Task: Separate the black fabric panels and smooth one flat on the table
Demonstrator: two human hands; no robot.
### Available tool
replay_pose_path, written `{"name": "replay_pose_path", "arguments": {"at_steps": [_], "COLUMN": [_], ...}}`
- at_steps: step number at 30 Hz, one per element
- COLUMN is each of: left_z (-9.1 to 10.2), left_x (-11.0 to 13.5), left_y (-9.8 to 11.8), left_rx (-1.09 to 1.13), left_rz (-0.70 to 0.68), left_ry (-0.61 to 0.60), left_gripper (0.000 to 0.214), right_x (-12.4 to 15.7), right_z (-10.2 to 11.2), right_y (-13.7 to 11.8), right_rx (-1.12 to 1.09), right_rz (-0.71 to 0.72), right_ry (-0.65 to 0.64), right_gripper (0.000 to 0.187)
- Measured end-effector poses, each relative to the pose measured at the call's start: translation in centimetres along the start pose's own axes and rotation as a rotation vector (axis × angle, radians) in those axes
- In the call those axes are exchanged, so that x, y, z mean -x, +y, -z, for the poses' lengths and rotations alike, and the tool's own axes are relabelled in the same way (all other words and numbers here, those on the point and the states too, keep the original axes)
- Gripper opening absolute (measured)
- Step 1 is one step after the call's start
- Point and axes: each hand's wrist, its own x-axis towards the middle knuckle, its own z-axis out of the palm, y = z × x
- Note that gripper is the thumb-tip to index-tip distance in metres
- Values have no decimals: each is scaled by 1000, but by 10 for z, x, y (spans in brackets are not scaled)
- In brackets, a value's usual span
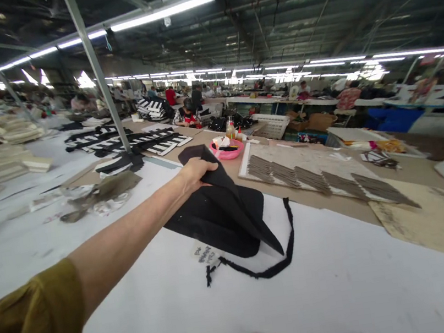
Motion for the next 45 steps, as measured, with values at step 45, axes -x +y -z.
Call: {"name": "replay_pose_path", "arguments": {"at_steps": [45], "left_z": [312], "left_x": [350], "left_y": [-272], "left_rx": [127], "left_rz": [544], "left_ry": [611], "left_gripper": [13], "right_x": [141], "right_z": [-58], "right_y": [117], "right_rx": [1272], "right_rz": [-74], "right_ry": [431], "right_gripper": [32]}}
